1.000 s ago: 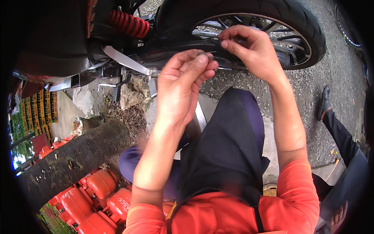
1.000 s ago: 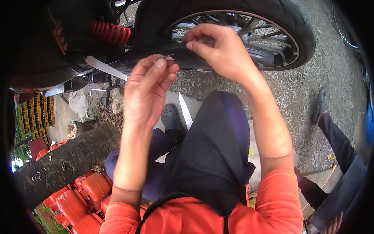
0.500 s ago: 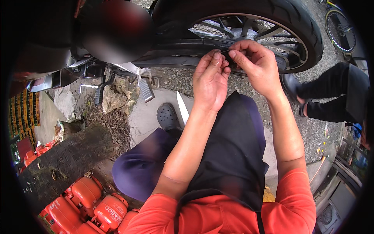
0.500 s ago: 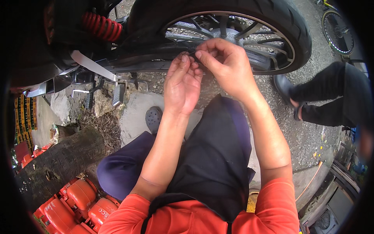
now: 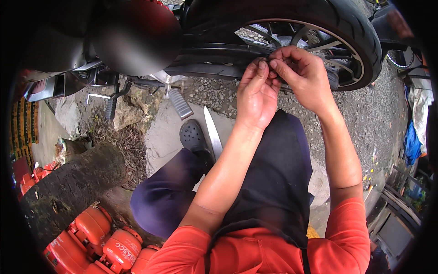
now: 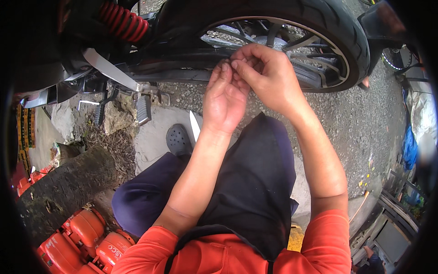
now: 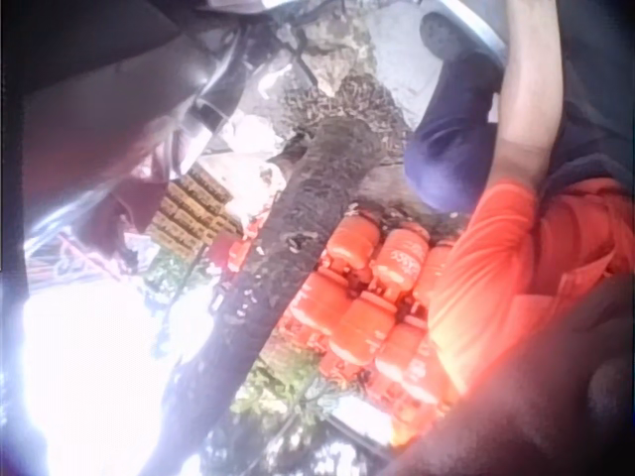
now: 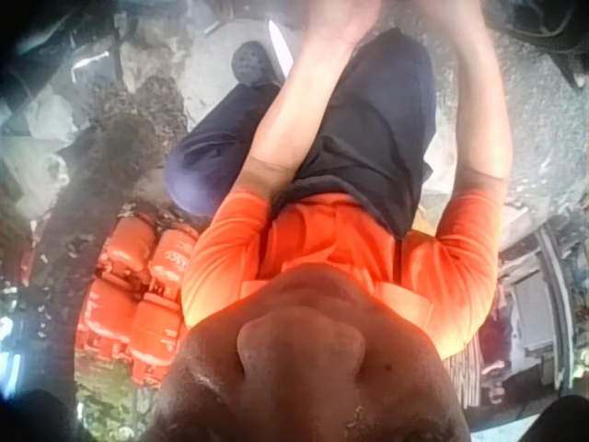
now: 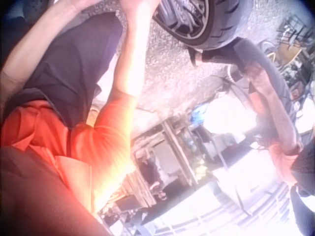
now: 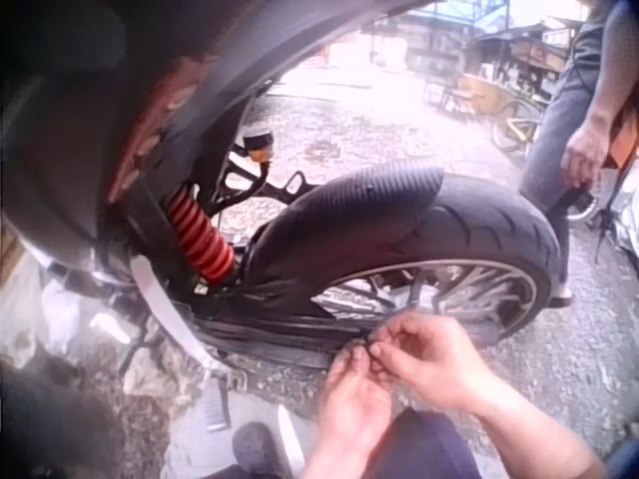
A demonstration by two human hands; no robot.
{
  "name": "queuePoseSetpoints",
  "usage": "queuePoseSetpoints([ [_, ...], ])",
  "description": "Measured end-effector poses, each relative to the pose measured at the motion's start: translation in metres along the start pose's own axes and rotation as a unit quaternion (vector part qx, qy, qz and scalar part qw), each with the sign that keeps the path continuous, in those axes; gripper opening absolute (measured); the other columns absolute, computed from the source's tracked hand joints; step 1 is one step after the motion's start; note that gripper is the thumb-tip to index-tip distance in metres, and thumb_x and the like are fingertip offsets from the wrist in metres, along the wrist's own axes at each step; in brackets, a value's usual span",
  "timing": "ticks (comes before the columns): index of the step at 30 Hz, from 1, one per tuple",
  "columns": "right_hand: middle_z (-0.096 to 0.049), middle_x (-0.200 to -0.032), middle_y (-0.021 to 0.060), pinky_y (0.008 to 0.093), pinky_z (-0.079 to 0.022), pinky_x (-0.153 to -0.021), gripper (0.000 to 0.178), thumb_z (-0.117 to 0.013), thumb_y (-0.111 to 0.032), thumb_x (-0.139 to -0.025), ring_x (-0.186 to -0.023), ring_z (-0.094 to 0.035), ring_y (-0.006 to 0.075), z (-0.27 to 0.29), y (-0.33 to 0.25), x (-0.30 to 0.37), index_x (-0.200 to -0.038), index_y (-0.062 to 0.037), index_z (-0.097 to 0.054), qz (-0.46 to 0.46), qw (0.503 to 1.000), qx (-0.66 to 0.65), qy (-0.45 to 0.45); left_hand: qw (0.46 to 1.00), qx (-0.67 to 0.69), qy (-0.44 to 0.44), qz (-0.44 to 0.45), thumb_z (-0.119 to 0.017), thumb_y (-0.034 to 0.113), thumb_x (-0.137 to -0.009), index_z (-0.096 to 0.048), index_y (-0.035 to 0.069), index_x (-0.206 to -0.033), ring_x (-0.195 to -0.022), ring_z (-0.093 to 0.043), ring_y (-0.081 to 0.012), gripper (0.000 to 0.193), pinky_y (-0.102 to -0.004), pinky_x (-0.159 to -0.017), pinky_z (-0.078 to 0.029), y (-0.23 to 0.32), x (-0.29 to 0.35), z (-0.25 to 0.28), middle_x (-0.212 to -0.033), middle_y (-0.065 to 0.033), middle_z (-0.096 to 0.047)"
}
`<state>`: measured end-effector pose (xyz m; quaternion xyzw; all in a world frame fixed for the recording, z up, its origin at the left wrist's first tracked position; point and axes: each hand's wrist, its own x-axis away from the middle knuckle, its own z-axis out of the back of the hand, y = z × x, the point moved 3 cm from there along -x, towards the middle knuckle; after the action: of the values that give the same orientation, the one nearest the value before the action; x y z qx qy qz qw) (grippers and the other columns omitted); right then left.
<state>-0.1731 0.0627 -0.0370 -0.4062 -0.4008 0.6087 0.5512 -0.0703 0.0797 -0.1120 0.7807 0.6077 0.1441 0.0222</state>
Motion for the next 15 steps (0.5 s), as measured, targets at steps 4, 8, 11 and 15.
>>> queuePoseSetpoints([
  [4,-0.067,-0.084,0.0065,0.0279,-0.050,-0.065,0.012,-0.066,-0.007,-0.086,-0.072,-0.063,0.0137,0.000,-0.010,-0.006,-0.096,0.0000,-0.067,0.096,0.989,0.106,0.032,0.989,-0.100,0.094,-0.049,-0.061,0.023,-0.097,-0.056,0.007,-0.109,-0.090,-0.053,-0.0115,0.021,-0.0271,-0.080,-0.045,0.004,0.004,0.006,-0.099,-0.0017,-0.058],
  [8,-0.067,-0.090,0.0126,0.0367,-0.051,-0.069,0.012,-0.066,-0.007,-0.085,-0.077,-0.065,0.0295,0.006,-0.009,-0.029,-0.095,-0.0006,-0.067,0.297,0.915,0.272,0.023,0.908,-0.278,0.258,-0.179,-0.062,0.031,-0.097,-0.049,0.004,-0.114,-0.095,-0.052,-0.0150,0.035,-0.0301,-0.081,-0.046,0.018,0.008,0.015,-0.105,-0.0052,-0.055],
  [11,-0.067,-0.093,0.0160,0.0424,-0.051,-0.074,0.013,-0.064,-0.009,-0.086,-0.085,-0.063,0.0373,0.004,-0.006,-0.042,-0.096,-0.0012,-0.067,0.262,0.914,0.309,-0.013,0.921,-0.258,0.254,-0.143,-0.061,0.040,-0.096,-0.043,0.001,-0.122,-0.107,-0.051,-0.0209,0.051,-0.0361,-0.091,-0.044,0.023,0.001,0.017,-0.112,-0.0115,-0.051],
  [15,-0.068,-0.093,0.0175,0.0435,-0.051,-0.075,0.014,-0.064,-0.010,-0.086,-0.087,-0.064,0.0384,-0.002,0.000,-0.057,-0.098,-0.0026,-0.068,0.257,0.916,0.305,-0.044,0.952,-0.199,0.216,-0.086,-0.057,0.051,-0.095,-0.042,-0.001,-0.126,-0.117,-0.048,-0.0254,0.063,-0.0408,-0.100,-0.039,0.031,-0.006,0.025,-0.114,-0.0147,-0.050],
])
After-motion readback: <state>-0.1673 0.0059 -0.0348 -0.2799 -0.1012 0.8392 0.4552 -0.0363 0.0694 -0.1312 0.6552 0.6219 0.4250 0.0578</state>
